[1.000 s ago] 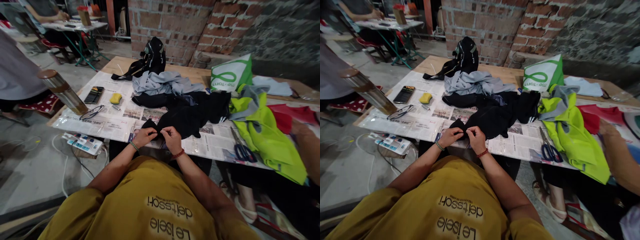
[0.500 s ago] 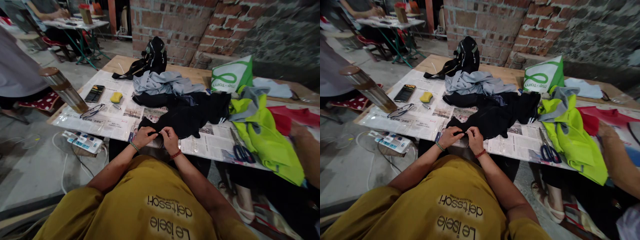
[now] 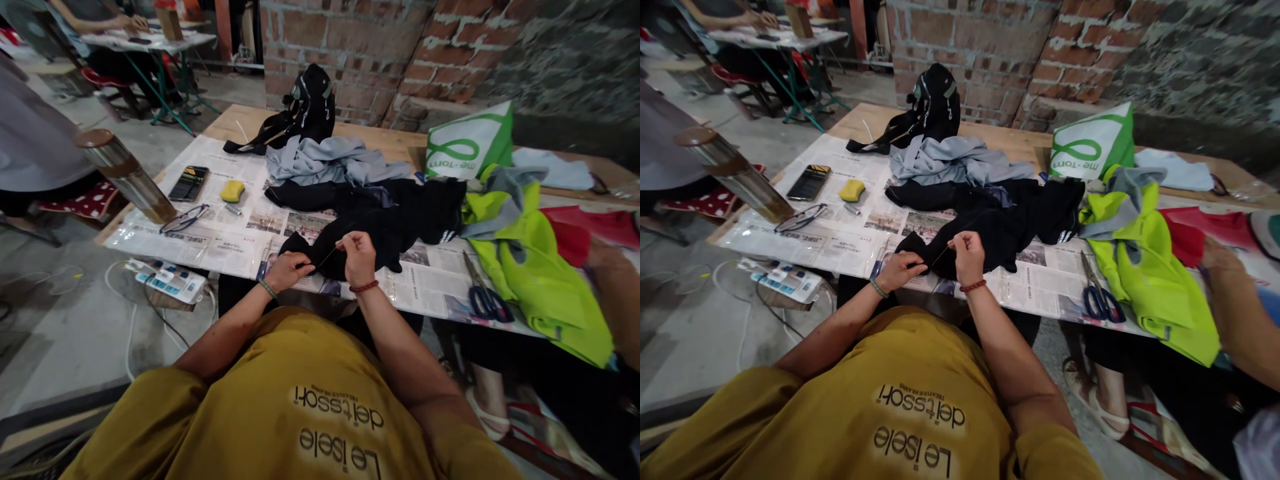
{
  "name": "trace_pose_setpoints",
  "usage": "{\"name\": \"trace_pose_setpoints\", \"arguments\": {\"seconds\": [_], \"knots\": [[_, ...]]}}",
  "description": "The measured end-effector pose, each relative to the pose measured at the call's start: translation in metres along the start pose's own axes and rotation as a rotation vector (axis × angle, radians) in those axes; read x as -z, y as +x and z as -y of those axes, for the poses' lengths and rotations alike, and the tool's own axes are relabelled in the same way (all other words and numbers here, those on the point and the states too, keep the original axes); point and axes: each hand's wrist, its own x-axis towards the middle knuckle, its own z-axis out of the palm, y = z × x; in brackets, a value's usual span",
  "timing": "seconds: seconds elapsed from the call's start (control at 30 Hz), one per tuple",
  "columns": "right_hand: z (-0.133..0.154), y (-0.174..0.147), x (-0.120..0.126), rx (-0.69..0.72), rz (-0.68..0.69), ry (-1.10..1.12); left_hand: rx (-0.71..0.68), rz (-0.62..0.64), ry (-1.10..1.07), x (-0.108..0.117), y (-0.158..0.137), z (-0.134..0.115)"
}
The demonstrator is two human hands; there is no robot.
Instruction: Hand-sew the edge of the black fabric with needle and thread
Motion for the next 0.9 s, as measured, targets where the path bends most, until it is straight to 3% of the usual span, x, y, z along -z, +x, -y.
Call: {"name": "trace_pose_setpoints", "arguments": {"seconds": [0.1, 0.2, 0.3, 0.4, 0.63, 0.77, 0.9], "knots": [[0.015, 0.011, 0.006, -0.052, 0.134, 0.007, 0.020, -0.013, -0.018, -0.001, 0.001, 0.001], [0.028, 0.012, 0.006, -0.226, 0.325, 0.109, 0.033, 0.002, -0.035, -0.002, 0.001, 0.001], [0.039, 0.016, 0.004, -0.303, 0.398, 0.233, 0.040, 0.011, -0.035, 0.000, 0.001, -0.001], [0.047, 0.026, 0.005, -0.147, 0.336, 0.208, 0.053, 0.003, -0.013, 0.001, 0.001, -0.002], [0.061, 0.049, 0.018, 0.325, 0.192, -0.082, 0.053, -0.002, -0.013, 0.000, 0.000, 0.000], [0.070, 0.058, 0.027, 0.470, 0.171, -0.184, 0.042, -0.009, -0.012, -0.002, 0.000, 0.002], [0.081, 0.065, 0.032, 0.523, 0.170, -0.240, 0.027, -0.016, -0.016, -0.002, 0.000, 0.003]]}}
